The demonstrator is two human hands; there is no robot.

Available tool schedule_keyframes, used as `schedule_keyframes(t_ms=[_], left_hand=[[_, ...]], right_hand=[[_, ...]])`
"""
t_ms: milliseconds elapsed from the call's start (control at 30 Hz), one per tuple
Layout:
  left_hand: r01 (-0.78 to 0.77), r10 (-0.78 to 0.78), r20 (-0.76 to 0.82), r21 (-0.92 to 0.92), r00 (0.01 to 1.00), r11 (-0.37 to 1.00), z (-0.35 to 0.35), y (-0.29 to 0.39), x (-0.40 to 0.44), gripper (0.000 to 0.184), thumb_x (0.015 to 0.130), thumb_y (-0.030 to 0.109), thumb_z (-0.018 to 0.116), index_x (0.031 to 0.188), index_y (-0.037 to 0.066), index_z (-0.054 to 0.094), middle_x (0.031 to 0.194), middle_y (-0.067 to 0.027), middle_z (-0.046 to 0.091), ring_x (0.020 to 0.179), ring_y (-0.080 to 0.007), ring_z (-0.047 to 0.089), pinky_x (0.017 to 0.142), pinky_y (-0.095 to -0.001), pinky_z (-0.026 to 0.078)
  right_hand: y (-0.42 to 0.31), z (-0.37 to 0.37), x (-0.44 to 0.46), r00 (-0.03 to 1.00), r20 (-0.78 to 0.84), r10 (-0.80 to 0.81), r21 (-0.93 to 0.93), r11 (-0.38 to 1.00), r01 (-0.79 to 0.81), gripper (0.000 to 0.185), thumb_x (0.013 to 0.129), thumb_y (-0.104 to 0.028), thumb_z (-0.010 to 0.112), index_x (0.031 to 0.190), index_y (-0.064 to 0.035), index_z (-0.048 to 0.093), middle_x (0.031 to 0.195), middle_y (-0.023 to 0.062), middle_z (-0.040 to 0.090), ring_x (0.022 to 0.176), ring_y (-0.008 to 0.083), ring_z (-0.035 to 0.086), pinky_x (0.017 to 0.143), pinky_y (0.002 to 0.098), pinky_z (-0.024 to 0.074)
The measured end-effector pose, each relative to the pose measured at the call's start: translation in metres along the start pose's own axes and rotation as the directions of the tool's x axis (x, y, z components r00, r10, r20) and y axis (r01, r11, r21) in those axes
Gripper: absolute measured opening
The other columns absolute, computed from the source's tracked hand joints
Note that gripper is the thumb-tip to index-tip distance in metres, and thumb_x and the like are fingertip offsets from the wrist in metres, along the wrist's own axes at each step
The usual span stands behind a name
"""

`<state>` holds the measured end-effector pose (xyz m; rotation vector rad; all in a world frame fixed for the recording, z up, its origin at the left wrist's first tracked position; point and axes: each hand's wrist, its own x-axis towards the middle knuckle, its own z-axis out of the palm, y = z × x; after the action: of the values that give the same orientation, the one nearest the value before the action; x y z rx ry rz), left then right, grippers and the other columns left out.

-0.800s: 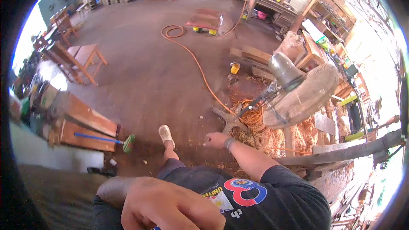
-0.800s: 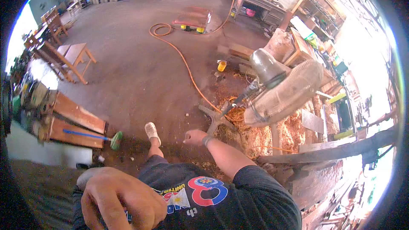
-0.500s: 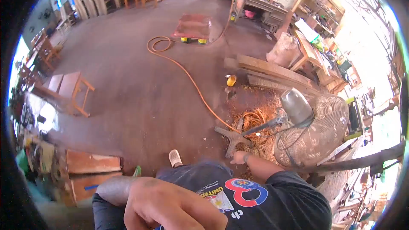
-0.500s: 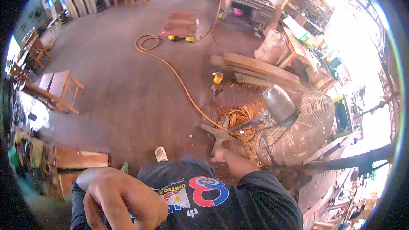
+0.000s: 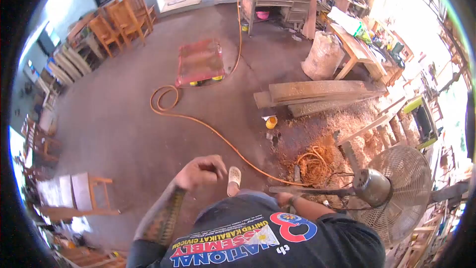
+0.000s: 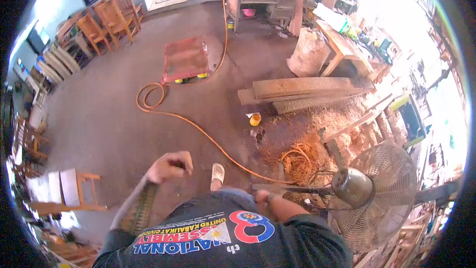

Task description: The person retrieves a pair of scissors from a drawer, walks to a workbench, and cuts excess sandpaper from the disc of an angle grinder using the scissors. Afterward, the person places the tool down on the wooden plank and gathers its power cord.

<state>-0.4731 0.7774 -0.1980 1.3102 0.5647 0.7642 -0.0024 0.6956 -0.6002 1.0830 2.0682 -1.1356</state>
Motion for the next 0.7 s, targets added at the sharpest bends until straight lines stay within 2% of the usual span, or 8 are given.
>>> schedule_keyframes(t_ms=[67,167,200,300,367,400,600,700], left_hand=[[0.413,-0.354,-0.31,0.152,0.882,0.898,-0.102,-0.091,0.005,0.028,0.092,0.017,0.075,0.117,0.003,0.074,0.112,-0.0097,0.074,0.104,-0.0185,0.067,0.09,-0.0366,0.055],[0.663,-0.647,-0.333,0.653,0.686,0.366,-0.248,-0.279,-0.102,0.031,0.092,0.024,0.071,0.118,0.006,0.075,0.11,-0.0126,0.076,0.103,-0.0254,0.071,0.094,-0.0428,0.054],[0.763,-0.718,-0.389,0.571,0.577,0.303,-0.26,-0.272,-0.121,0.03,0.092,0.024,0.071,0.116,0.006,0.075,0.11,-0.0129,0.077,0.102,-0.026,0.071,0.094,-0.0431,0.054],[0.967,-0.859,-0.445,0.085,0.254,0.242,-0.287,-0.246,-0.12,0.029,0.091,0.025,0.07,0.112,0.006,0.076,0.108,-0.0136,0.077,0.1,-0.0279,0.071,0.092,-0.0441,0.055],[0.977,-0.9,-0.402,-0.054,0.169,0.207,-0.311,-0.247,-0.091,0.028,0.091,0.025,0.07,0.11,0.007,0.076,0.107,-0.014,0.077,0.099,-0.0291,0.071,0.091,-0.0448,0.055],[0.977,-0.917,-0.374,-0.095,0.14,0.188,-0.329,-0.249,-0.074,0.027,0.09,0.026,0.07,0.109,0.007,0.076,0.106,-0.0142,0.077,0.098,-0.0298,0.072,0.091,-0.0452,0.055],[0.974,-0.939,-0.258,0.076,0.227,0.215,-0.505,-0.256,0.082,0.025,0.089,0.028,0.07,0.101,0.007,0.077,0.103,-0.0156,0.078,0.094,-0.0335,0.072,0.088,-0.0472,0.056],[0.703,-0.817,-0.132,0.596,0.562,0.388,-0.66,-0.25,0.207,0.025,0.088,0.028,0.07,0.097,0.007,0.078,0.101,-0.0163,0.078,0.092,-0.0354,0.073,0.086,-0.0482,0.057]], right_hand=[[-0.004,-0.095,0.007,1.0,-0.029,0.013,0.024,1.0,-0.012,0.045,0.079,-0.027,0.069,0.12,-0.0091,0.076,0.116,0.0183,0.077,0.108,0.041,0.073,0.092,0.051,0.0586],[0.011,-0.218,0.041,0.99,-0.081,0.115,0.061,0.992,-0.11,0.04,0.081,-0.028,0.068,0.115,-0.0096,0.078,0.117,0.0184,0.078,0.105,0.0415,0.073,0.092,0.0501,0.0593],[0.034,-0.257,0.065,0.981,-0.089,0.17,0.068,0.984,-0.164,0.037,0.083,-0.03,0.069,0.113,-0.01,0.079,0.115,0.0185,0.078,0.103,0.0411,0.074,0.092,0.05,0.0594],[0.077,-0.369,0.125,0.975,-0.072,-0.209,-0.667,0.737,0.109,0.034,0.088,-0.038,0.071,0.105,-0.0094,0.08,0.11,0.0178,0.079,0.1,0.0383,0.074,0.091,0.0491,0.0593],[0.035,-0.454,0.114,0.908,-0.386,0.161,0.094,0.986,-0.135,0.033,0.091,-0.038,0.071,0.102,-0.0092,0.08,0.109,0.0169,0.079,0.1,0.0374,0.074,0.091,0.0487,0.059],[0.014,-0.496,0.111,0.822,-0.409,0.397,0.502,0.85,-0.16,0.032,0.093,-0.039,0.07,0.1,-0.0091,0.081,0.108,0.0164,0.079,0.101,0.037,0.074,0.091,0.0485,0.0589],[0.089,-0.514,0.242,0.983,-0.184,-0.025,0.041,0.999,0.034,0.044,0.096,-0.047,0.065,0.119,-0.0117,0.078,0.12,0.0176,0.077,0.11,0.0375,0.073,0.095,0.0501,0.0563],[0.11,-0.586,0.26,0.993,0.1,0.066,0.217,0.972,-0.087,0.045,0.095,-0.044,0.069,0.124,-0.0095,0.076,0.124,0.0172,0.076,0.114,0.0329,0.072,0.098,0.0479,0.056]])
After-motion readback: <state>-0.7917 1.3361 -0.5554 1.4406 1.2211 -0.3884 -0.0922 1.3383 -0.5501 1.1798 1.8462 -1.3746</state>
